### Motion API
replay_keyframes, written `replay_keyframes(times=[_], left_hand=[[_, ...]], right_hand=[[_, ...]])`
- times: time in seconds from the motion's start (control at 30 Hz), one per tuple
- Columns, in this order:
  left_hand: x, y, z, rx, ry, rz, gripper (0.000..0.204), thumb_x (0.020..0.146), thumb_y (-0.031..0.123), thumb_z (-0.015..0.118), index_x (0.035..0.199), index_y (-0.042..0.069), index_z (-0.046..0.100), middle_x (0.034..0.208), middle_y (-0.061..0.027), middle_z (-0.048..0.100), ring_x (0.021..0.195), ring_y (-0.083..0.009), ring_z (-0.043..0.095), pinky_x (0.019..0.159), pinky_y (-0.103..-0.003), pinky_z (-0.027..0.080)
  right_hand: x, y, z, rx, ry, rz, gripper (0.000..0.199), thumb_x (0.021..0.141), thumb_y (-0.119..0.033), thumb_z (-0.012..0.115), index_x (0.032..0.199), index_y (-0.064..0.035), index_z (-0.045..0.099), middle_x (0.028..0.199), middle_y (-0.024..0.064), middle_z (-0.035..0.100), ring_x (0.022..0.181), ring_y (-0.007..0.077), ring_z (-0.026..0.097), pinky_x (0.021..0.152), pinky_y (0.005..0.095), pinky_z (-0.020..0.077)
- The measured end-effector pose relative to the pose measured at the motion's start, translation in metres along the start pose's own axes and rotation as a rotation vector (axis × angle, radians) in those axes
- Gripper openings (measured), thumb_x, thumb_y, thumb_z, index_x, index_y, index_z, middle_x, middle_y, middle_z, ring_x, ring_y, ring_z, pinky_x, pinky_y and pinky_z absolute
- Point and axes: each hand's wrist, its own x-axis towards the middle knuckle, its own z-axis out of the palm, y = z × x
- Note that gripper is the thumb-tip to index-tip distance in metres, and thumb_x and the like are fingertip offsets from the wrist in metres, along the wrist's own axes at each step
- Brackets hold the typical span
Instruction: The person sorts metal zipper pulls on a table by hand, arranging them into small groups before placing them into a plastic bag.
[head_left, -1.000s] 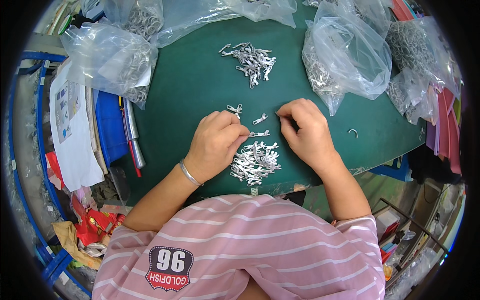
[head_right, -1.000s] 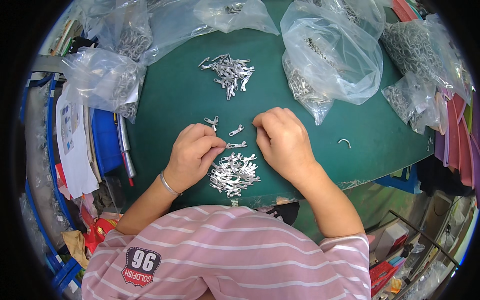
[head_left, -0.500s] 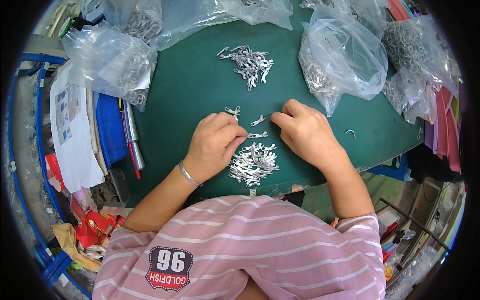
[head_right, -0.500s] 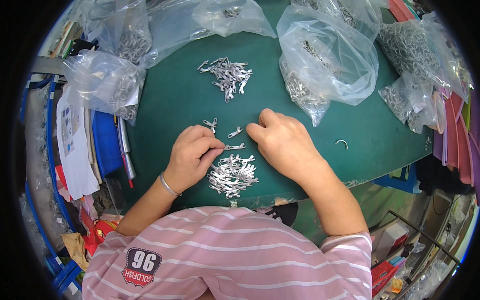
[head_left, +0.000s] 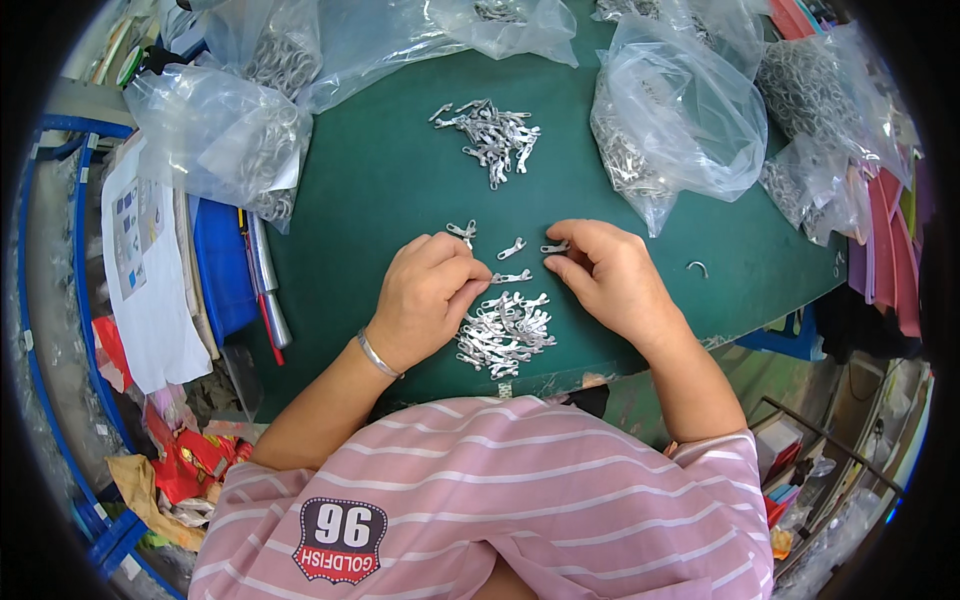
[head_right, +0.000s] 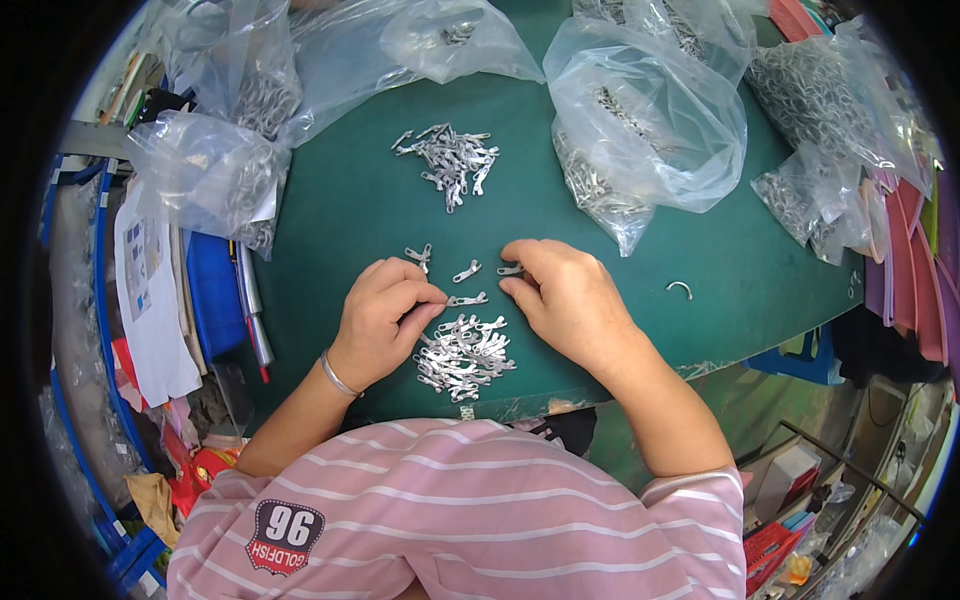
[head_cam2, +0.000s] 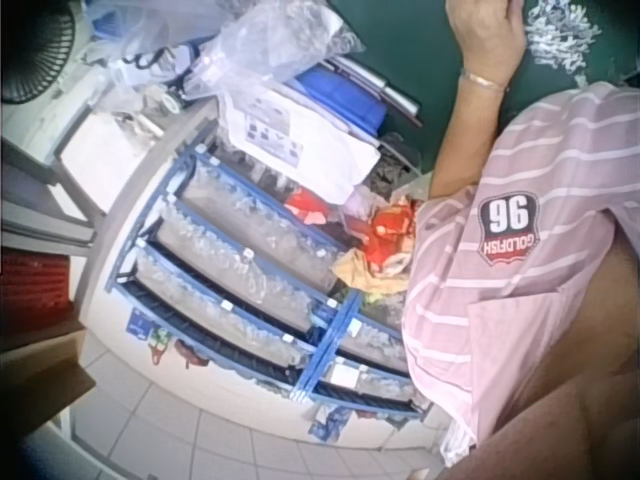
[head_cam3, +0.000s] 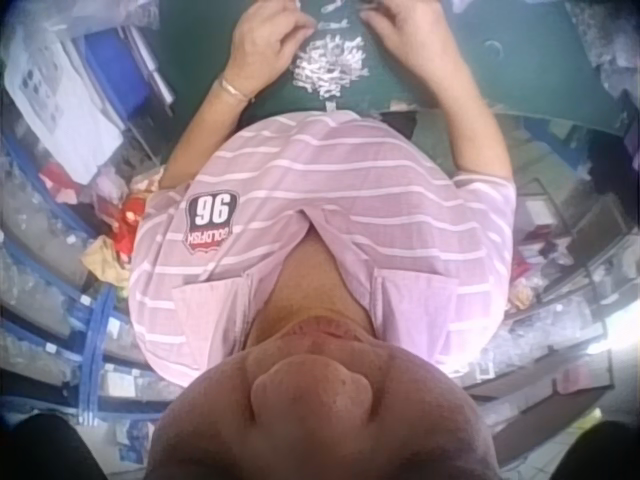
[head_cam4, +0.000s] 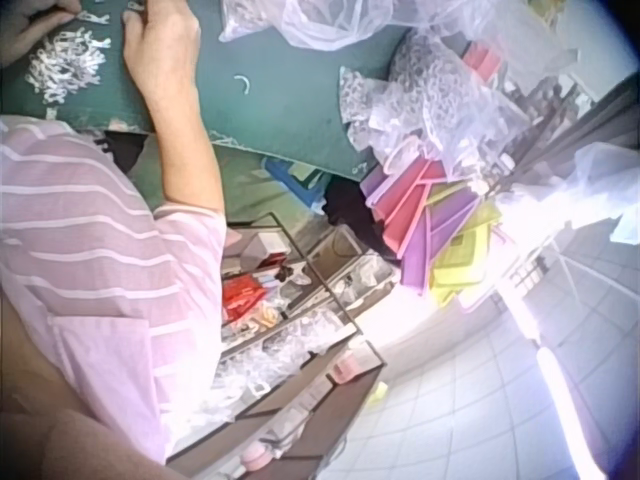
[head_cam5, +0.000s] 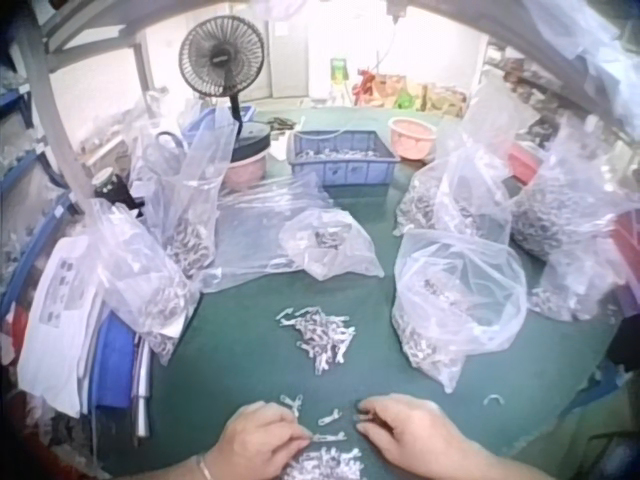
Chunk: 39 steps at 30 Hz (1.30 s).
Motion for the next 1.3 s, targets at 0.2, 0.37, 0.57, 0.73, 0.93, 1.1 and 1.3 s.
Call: replay_keyframes(times=[0.2, 0.37, 0.57, 0.73, 0.93, 1.1, 1.3], left_hand=[[-0.001, -0.001, 0.000, -0.008, 0.008, -0.003, 0.015, 0.076, -0.001, 0.078, 0.089, 0.006, 0.073, 0.088, -0.0066, 0.063, 0.081, -0.0260, 0.061, 0.071, -0.037, 0.047], [-0.001, -0.001, 0.001, -0.001, 0.007, 0.004, 0.016, 0.076, -0.001, 0.078, 0.089, 0.006, 0.072, 0.088, -0.0071, 0.062, 0.081, -0.0264, 0.061, 0.072, -0.037, 0.047], [0.000, 0.000, -0.001, 0.006, 0.001, 0.014, 0.015, 0.076, -0.001, 0.077, 0.089, 0.006, 0.071, 0.089, -0.0082, 0.062, 0.083, -0.0282, 0.061, 0.074, -0.039, 0.048], [-0.001, 0.000, -0.001, 0.004, 0.003, 0.017, 0.016, 0.076, 0.000, 0.077, 0.090, 0.006, 0.071, 0.089, -0.0091, 0.062, 0.082, -0.0290, 0.060, 0.075, -0.040, 0.048], [-0.002, 0.001, -0.001, 0.005, -0.012, 0.014, 0.016, 0.077, 0.000, 0.077, 0.090, 0.006, 0.070, 0.088, -0.0096, 0.061, 0.082, -0.0295, 0.061, 0.076, -0.040, 0.048], [0.001, 0.001, -0.001, 0.022, 0.000, 0.017, 0.014, 0.077, 0.000, 0.078, 0.088, 0.005, 0.070, 0.087, -0.0095, 0.062, 0.082, -0.0291, 0.061, 0.074, -0.038, 0.049], [0.000, 0.001, 0.000, 0.043, -0.010, 0.018, 0.016, 0.077, 0.000, 0.078, 0.089, 0.004, 0.069, 0.088, -0.0088, 0.062, 0.082, -0.0288, 0.060, 0.075, -0.039, 0.048]], right_hand=[[0.001, 0.013, -0.022, -0.053, 0.107, -0.099, 0.014, 0.086, 0.002, 0.070, 0.100, -0.0006, 0.070, 0.090, 0.0156, 0.066, 0.082, 0.0339, 0.066, 0.075, 0.0397, 0.0539], [0.000, 0.016, -0.003, -0.104, 0.063, -0.335, 0.017, 0.079, 0.004, 0.073, 0.094, -0.0022, 0.070, 0.096, 0.0110, 0.066, 0.088, 0.0314, 0.064, 0.078, 0.0402, 0.0535], [-0.001, 0.013, 0.010, -0.098, 0.064, -0.455, 0.020, 0.075, 0.006, 0.072, 0.093, -0.0029, 0.070, 0.095, 0.0094, 0.065, 0.087, 0.0305, 0.063, 0.075, 0.0401, 0.0533], [0.002, 0.008, 0.024, -0.099, 0.035, -0.516, 0.025, 0.072, 0.008, 0.069, 0.094, -0.0017, 0.070, 0.098, 0.0103, 0.065, 0.089, 0.0312, 0.063, 0.076, 0.0408, 0.0538], [0.008, 0.007, 0.020, -0.063, 0.048, -0.509, 0.026, 0.072, 0.007, 0.067, 0.097, -0.0020, 0.071, 0.106, 0.0097, 0.068, 0.099, 0.0316, 0.063, 0.083, 0.0423, 0.0524], [0.002, 0.009, 0.023, -0.078, -0.034, -0.513, 0.025, 0.073, 0.005, 0.067, 0.097, -0.0026, 0.072, 0.104, 0.0073, 0.068, 0.099, 0.0291, 0.063, 0.084, 0.0413, 0.0489], [-0.002, 0.007, 0.023, -0.058, -0.026, -0.507, 0.027, 0.074, 0.007, 0.068, 0.099, -0.0030, 0.072, 0.103, 0.0072, 0.068, 0.097, 0.0299, 0.063, 0.084, 0.0407, 0.0499]])
